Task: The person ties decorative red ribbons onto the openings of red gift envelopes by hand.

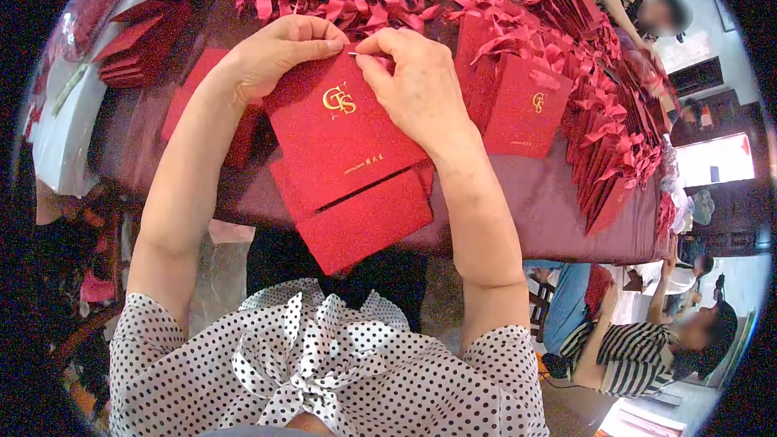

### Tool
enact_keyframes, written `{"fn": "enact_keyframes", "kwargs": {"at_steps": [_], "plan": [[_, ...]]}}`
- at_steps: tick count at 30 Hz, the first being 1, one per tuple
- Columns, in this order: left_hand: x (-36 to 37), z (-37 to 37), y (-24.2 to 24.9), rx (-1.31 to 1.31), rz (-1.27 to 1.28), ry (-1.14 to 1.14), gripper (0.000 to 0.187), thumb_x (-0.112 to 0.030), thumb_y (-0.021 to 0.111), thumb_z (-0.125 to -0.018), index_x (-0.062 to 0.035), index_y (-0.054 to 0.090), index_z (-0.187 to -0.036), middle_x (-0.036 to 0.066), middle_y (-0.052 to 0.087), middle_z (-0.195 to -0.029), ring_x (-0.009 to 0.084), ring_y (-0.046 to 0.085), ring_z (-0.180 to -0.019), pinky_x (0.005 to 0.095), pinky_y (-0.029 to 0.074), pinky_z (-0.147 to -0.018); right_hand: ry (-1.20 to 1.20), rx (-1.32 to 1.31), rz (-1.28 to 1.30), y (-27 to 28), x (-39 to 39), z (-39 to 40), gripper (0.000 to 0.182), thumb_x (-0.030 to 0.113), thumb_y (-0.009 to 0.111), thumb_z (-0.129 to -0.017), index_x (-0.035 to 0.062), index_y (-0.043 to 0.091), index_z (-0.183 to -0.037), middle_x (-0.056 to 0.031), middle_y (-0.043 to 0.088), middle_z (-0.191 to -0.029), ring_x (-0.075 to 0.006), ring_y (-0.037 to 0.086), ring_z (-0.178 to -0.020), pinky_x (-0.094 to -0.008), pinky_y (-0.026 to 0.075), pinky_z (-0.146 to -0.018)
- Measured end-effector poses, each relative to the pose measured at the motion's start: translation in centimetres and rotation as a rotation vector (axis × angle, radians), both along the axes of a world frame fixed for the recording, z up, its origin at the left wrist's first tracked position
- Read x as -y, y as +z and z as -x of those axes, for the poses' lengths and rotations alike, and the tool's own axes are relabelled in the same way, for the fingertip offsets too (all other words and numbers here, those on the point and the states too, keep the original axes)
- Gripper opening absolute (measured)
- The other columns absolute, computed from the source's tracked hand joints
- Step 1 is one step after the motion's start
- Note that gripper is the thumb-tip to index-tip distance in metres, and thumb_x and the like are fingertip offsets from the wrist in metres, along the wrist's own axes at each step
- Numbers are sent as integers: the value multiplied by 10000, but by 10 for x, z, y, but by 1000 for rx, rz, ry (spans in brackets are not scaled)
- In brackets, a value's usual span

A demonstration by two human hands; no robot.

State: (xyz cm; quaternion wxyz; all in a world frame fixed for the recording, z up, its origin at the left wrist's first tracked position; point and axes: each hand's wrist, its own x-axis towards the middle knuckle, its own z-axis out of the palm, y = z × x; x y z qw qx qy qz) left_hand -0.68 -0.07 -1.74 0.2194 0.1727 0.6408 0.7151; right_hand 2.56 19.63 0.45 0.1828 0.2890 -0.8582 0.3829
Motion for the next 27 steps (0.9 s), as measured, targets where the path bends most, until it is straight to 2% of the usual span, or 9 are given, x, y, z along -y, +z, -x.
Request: {"fn": "enact_keyframes", "kwargs": {"at_steps": [6, 13, 15, 18, 21, 27], "plan": [[-2, 0, -3, -99, 35, 20, 138, -92, 637, -836, -18, 594, -943, -13, 606, -857, 61, 553, -795, 192, 437, -738, -89, -60, -115, 3, 7, -7, 99, 111, 633, -777, 14, 613, -781, -162, 629, -722, -326, 624, -688, -404, 494, -642], [-4, 0, -3, -217, 53, 95, 95, -66, 632, -825, -23, 606, -905, -22, 593, -825, 47, 541, -777, 184, 431, -716, -81, -49, -222, 3, 2, -8, 96, 107, 629, -774, 13, 608, -774, -172, 627, -722, -337, 624, -695, -410, 496, -646], [0, 2, -2, -215, 65, 88, 115, -95, 624, -845, -17, 605, -927, -17, 605, -837, 53, 553, -791, 188, 439, -733, -142, -120, -236, 2, 4, -7, 92, 104, 626, -780, 13, 612, -777, -172, 631, -728, -336, 630, -709, -404, 501, -650], [3, 5, -4, -58, -37, 9, 153, -134, 606, -873, -7, 604, -960, -11, 619, -862, 60, 565, -814, 191, 446, -755, -109, -54, -99, 0, -2, 2, 97, 109, 627, -785, 13, 614, -782, -172, 633, -738, -333, 632, -715, -399, 502, -651], [0, 5, -8, 30, -67, -109, 198, -168, 592, -891, 1, 601, -994, -5, 627, -894, 65, 574, -833, 197, 452, -771, -111, -48, -126, 3, -6, 2, 103, 112, 626, -790, 11, 611, -790, -165, 635, -759, -327, 630, -718, -396, 501, -648], [0, 0, -2, -10, -20, -26, 201, -163, 600, -882, 0, 599, -998, -4, 620, -905, 62, 563, -841, 191, 439, -771, -11, -52, -134, 5, -4, -6, 88, 101, 619, -784, 14, 612, -797, -163, 634, -777, -330, 625, -725, -396, 498, -651]]}}
